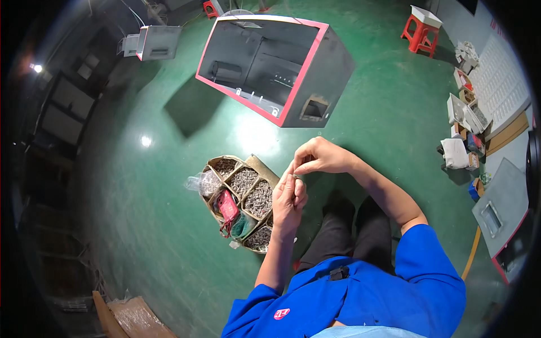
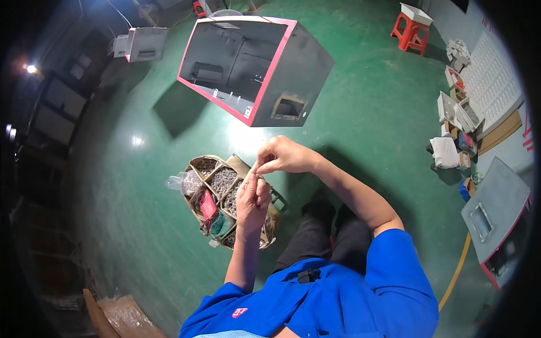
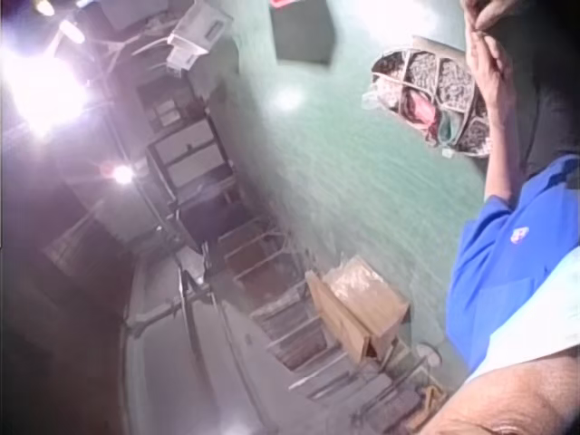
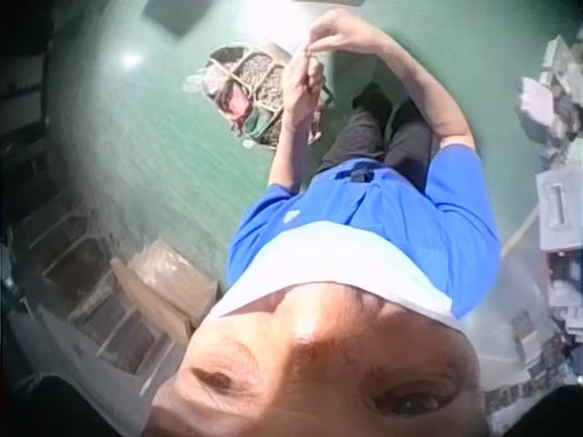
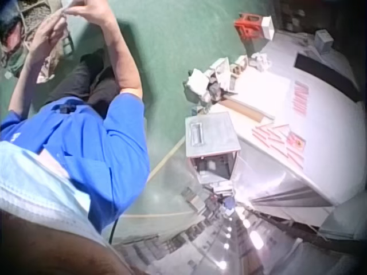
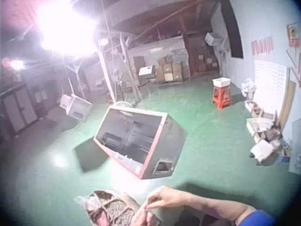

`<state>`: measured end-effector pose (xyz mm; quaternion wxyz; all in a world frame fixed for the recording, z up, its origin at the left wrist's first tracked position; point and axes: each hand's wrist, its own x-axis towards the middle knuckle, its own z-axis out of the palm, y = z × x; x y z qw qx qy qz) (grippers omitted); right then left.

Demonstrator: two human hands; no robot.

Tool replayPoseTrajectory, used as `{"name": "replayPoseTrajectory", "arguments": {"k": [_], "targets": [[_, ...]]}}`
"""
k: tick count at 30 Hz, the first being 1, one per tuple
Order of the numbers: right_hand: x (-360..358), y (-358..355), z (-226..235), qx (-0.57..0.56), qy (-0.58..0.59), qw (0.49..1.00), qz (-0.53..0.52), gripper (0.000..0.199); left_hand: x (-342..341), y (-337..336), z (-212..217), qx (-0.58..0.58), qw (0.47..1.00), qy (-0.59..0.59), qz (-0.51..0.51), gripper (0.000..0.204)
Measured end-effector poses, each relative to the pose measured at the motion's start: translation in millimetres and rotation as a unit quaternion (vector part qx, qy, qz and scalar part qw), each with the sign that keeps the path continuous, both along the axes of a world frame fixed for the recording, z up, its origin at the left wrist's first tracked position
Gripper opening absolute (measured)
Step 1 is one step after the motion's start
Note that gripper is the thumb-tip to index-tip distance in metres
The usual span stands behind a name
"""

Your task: The recorder is assembling or checking small metal components into a grey and red metal enclosure.

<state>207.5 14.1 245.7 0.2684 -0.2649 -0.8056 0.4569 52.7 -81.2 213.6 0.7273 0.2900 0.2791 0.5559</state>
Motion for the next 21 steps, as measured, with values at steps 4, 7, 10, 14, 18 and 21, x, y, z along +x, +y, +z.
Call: {"name": "replayPoseTrajectory", "arguments": {"k": [4, 7, 10, 14, 18, 21], "targets": [[-13, -23, 2, -0.104, 0.077, 0.991, 0.047, 0.015, -15, -17, 6, 0.024, 0.999, 0.026, 0.005, 0.043], [-22, -38, 3, -0.093, 0.049, 0.994, 0.029, 0.014, -23, -26, 4, 0.032, 0.999, 0.030, -0.010, 0.041], [-24, -46, 3, -0.082, 0.049, 0.995, -0.003, 0.014, -26, -32, 5, 0.024, 0.999, 0.023, -0.016, 0.040], [-9, -37, 16, -0.026, 0.091, 0.990, -0.106, 0.008, -22, -31, 1, -0.015, 1.000, -0.007, -0.018, 0.038], [30, 31, 23, 0.012, 0.181, 0.940, -0.288, 0.006, -9, -24, 29, -0.018, 0.995, -0.009, -0.100, 0.032], [63, 105, 32, 0.096, 0.215, 0.891, -0.388, 0.006, 12, -24, 90, 0.102, 0.984, -0.037, -0.145, 0.028]]}}
